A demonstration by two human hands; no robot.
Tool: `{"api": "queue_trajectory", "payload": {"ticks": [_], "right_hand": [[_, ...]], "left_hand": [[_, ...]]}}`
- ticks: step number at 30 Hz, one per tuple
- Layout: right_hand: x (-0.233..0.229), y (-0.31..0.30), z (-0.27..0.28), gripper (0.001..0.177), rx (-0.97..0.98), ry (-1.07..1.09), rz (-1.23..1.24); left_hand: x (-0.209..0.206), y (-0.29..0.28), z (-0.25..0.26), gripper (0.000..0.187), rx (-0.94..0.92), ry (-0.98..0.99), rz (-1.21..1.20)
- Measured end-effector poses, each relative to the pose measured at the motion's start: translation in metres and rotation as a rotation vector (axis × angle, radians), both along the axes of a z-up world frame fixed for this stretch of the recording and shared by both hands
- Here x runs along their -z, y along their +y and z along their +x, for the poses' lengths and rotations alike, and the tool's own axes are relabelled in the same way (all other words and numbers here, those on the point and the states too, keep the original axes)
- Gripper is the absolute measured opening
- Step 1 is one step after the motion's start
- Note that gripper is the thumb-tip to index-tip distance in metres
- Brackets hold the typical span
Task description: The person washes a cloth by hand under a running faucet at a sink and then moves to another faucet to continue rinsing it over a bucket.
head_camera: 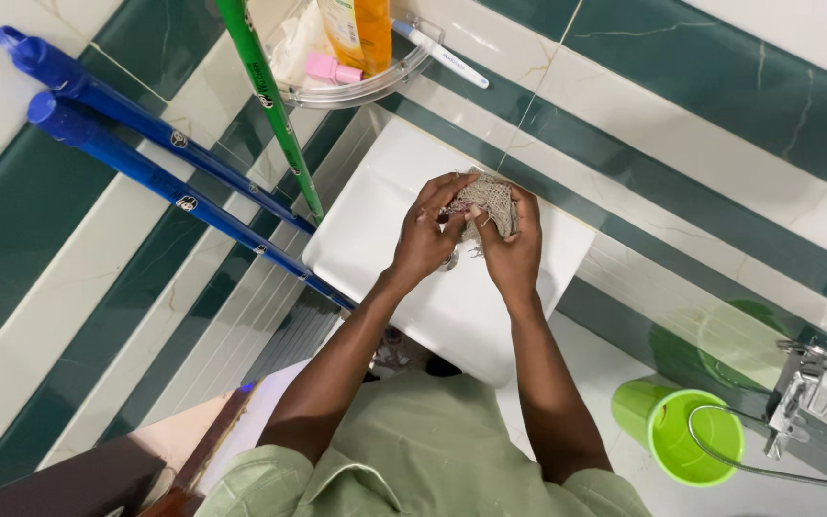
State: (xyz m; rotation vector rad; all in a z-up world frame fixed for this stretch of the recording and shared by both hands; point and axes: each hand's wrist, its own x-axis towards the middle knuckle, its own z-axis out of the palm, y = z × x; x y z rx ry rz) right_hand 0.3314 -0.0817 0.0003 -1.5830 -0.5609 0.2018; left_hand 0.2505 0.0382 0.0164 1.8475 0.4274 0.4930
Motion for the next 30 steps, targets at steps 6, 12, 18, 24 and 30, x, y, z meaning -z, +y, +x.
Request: {"api": "queue_trajectory", "payload": {"ticks": [6,12,18,24,30], "right_hand": [[0.012,0.023,0.017,0.049,0.009,-0.229,-0.095],[0.017,0.035,0.010,0.043,0.081,-0.168,-0.260],[0.030,0.050,-0.009,0.039,0.221,-0.241,-0.436],[0.033,0.065,-0.013,0.043,0.280,-0.201,-0.598],[0.032,0.071,-0.017,0.043,0.303,-0.275,-0.657]], "left_hand": [[0.024,0.018,0.019,0.054,-0.139,-0.059,0.490],[0.036,0.039,0.023,0.043,-0.020,0.034,0.415],[0.041,0.060,0.014,0.041,0.072,0.023,0.392],[0.044,0.079,0.010,0.040,0.110,-0.168,0.414],[0.047,0.083,0.006,0.039,0.095,-0.180,0.412]]}}
